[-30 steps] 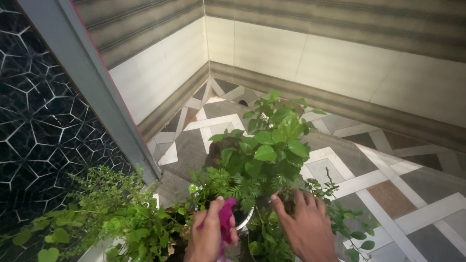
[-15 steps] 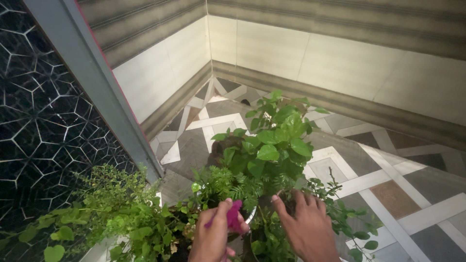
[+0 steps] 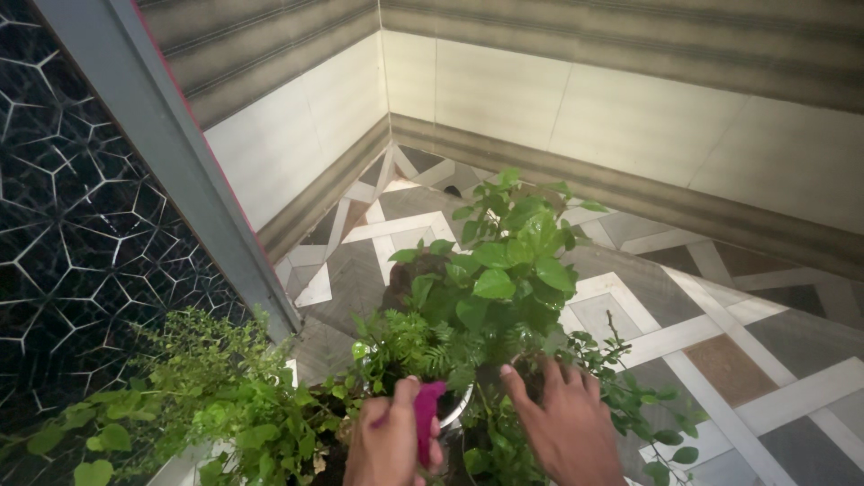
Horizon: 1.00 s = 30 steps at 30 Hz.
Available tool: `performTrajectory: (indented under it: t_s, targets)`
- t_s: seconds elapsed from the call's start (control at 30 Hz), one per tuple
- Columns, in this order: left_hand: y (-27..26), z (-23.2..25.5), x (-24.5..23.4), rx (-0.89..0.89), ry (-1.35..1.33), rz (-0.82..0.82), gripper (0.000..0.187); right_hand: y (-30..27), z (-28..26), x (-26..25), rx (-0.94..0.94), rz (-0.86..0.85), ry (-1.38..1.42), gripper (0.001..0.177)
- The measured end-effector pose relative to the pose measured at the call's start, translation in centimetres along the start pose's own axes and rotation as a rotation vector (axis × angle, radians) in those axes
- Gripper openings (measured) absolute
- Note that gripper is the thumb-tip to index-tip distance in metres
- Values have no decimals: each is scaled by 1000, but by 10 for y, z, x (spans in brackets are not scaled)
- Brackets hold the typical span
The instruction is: The person sprays water on multiple potted plants using a spray bottle and touches the leaves with their hands.
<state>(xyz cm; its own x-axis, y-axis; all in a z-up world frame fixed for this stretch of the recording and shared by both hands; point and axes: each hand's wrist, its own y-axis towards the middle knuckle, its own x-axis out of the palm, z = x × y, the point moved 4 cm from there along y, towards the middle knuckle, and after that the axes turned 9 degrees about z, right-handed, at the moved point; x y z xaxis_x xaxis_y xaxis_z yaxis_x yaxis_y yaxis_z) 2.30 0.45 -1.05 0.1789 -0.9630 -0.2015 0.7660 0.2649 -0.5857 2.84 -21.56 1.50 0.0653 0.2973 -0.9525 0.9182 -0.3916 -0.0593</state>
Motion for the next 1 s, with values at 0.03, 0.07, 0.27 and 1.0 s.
performTrajectory:
  t_s: [0.03,0.07,0.27,1.0]
  targets:
    - [1,0,1,0,0,1,64,0,0,1,9,-18,-7,88]
    - [2,2,2,33,27,6,63,1,0,1,8,-18,-7,88]
    - [0,7,1,59,55,15,57,0,1,5,-1,-7,3,86]
    - [8,2,-1,160,83,64,57,4,-5,14,-142,-25,-33,89]
